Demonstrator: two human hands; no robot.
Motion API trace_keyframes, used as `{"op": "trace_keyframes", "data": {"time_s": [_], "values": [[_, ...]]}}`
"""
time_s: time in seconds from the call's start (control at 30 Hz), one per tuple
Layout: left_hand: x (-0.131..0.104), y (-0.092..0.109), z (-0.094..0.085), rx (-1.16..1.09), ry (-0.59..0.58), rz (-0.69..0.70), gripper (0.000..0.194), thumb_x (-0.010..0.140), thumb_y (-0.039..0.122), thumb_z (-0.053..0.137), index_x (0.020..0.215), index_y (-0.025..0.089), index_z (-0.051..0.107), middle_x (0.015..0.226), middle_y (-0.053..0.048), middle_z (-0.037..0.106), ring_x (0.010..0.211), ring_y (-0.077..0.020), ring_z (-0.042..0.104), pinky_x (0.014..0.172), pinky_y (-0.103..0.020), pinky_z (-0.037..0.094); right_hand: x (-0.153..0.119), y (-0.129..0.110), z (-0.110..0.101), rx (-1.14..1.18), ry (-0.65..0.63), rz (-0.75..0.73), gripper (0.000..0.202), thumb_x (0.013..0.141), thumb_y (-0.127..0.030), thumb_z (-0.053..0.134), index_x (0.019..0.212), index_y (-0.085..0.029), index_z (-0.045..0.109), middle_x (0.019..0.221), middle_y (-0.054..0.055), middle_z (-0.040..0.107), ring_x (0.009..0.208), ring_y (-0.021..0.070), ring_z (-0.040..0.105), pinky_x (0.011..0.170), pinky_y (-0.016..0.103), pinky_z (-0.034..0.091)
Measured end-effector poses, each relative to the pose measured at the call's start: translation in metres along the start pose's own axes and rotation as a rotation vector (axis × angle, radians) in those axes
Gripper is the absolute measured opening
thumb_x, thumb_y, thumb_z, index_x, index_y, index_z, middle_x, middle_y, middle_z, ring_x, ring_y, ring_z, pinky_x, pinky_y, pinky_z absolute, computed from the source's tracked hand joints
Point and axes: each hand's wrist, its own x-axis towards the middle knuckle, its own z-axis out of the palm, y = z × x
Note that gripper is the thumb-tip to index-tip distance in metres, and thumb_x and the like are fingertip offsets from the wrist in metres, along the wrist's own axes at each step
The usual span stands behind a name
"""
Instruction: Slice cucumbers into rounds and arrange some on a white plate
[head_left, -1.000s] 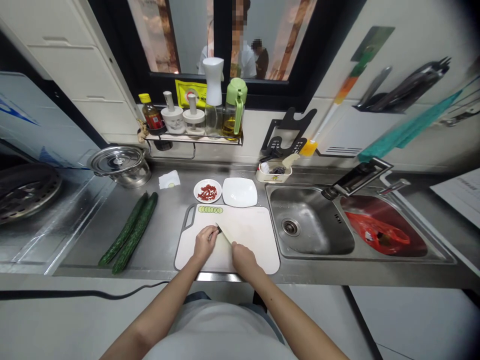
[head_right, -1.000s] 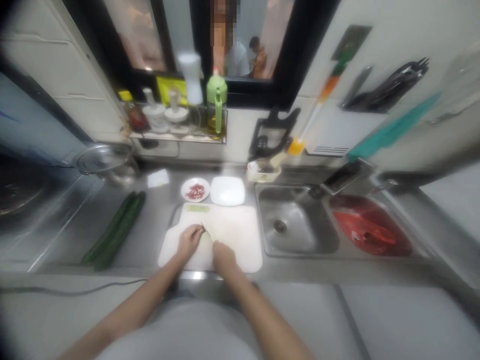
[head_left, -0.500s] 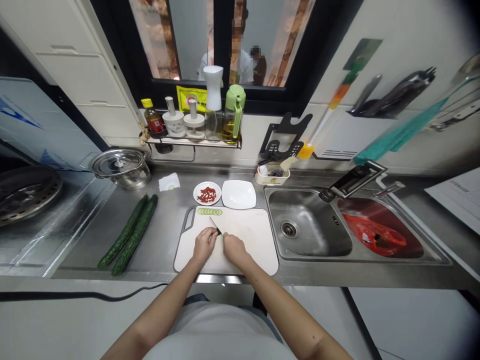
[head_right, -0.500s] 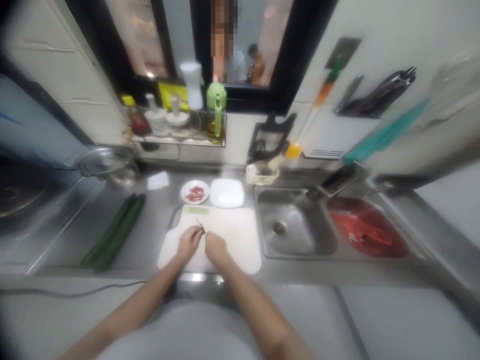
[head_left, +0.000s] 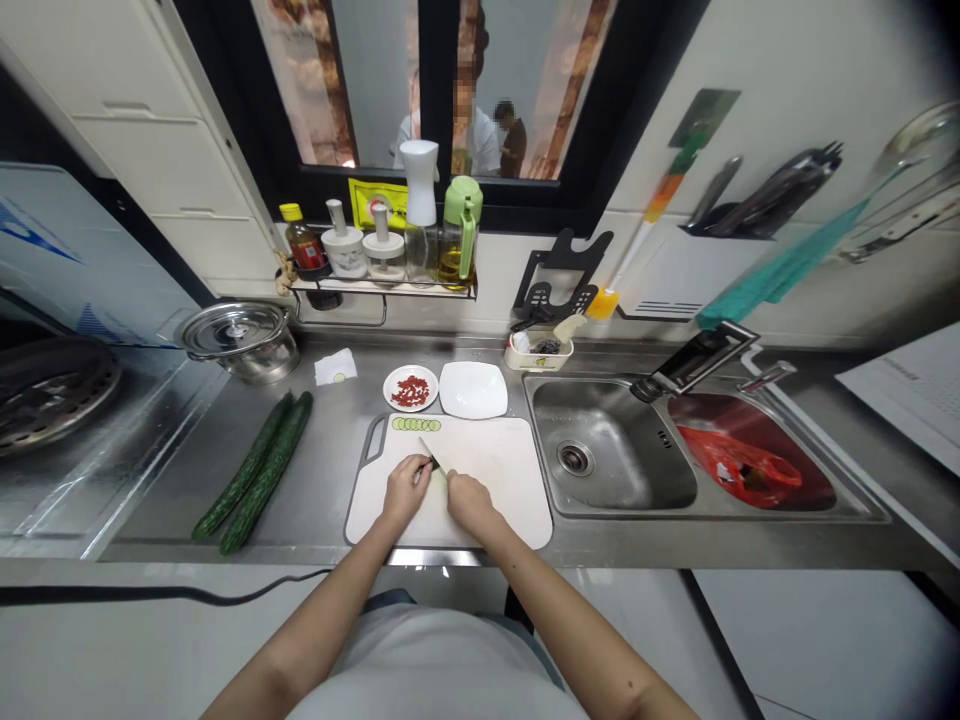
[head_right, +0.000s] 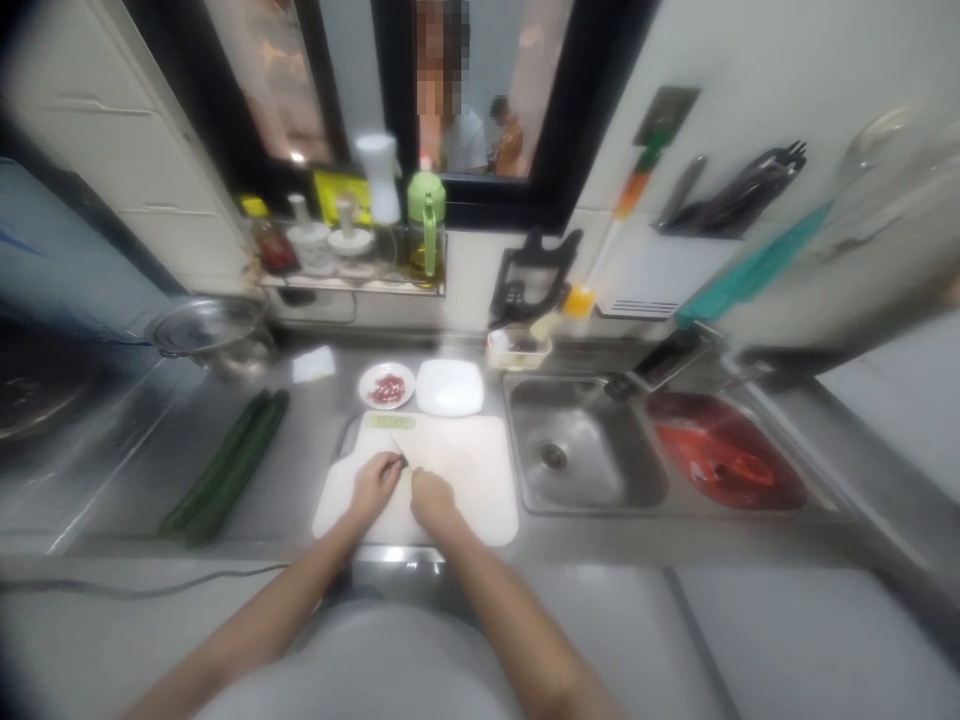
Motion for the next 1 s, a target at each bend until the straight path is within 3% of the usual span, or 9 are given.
{"op": "trace_keyframes", "data": {"time_s": [0.63,1.0], "values": [[-0.001,0.005,-0.003,-0.021,0.001,0.001,0.017,0.088,0.025,0.047,0.087,0.020,0.063,0.087,-0.005,0.066,0.083,-0.0169,0.061,0.077,-0.029,0.047,-0.036,0.019,0.013,-0.001,-0.046,0.034,0.031,0.082,-0.003,0.040,0.107,-0.011,0.056,0.096,0.016,0.067,0.095,0.0238,0.064,0.074,0.030,0.045],[-0.002,0.001,0.000,-0.053,0.020,-0.030,0.017,0.087,0.029,0.049,0.092,0.020,0.063,0.091,-0.006,0.067,0.086,-0.0178,0.062,0.079,-0.031,0.050,-0.046,0.019,0.003,0.000,-0.098,0.069,0.031,0.083,-0.004,0.042,0.110,-0.011,0.055,0.098,0.016,0.066,0.097,0.0233,0.063,0.074,0.029,0.043]]}}
